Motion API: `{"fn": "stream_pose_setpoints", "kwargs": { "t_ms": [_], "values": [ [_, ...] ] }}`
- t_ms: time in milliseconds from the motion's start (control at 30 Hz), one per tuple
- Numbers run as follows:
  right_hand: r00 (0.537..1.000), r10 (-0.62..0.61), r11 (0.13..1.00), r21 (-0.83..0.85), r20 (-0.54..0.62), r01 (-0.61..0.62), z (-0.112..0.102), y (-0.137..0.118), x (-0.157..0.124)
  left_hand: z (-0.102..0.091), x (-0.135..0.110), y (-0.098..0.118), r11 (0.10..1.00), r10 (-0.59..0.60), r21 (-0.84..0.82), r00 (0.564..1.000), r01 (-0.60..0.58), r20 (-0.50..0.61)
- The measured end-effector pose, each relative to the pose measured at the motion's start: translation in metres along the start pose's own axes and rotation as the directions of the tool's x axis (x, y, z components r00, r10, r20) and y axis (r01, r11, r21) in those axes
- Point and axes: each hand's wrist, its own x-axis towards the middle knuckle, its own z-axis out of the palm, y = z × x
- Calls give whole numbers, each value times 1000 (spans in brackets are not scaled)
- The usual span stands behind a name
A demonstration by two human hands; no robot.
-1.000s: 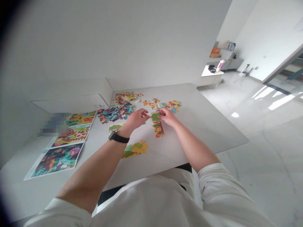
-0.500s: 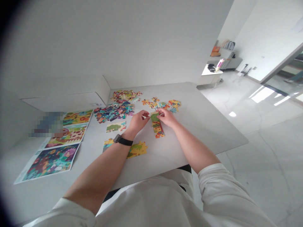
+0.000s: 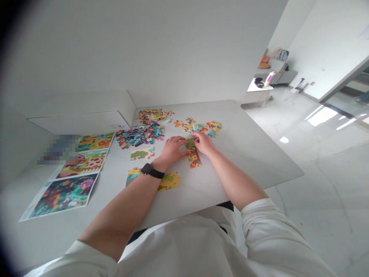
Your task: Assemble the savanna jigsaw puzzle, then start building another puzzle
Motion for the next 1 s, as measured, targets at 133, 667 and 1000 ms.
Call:
{"fn": "stream_pose_setpoints", "kwargs": {
  "t_ms": [133, 667, 1000],
  "values": [
    [999, -48, 997, -63, -5, 47, 0, 2, 1, 2, -1, -3, 1000, -5, 9, 1000, 5, 17],
    [974, -210, 957, -185, 85, 223, -20, 7, -3, 7, 0, -6, 1000, 20, 18, 999, -21, 49],
    [918, -269, 919, -206, 292, 335, -31, 4, -6, 6, 0, -4, 999, 46, 19, 997, -48, 62]
  ]
}}
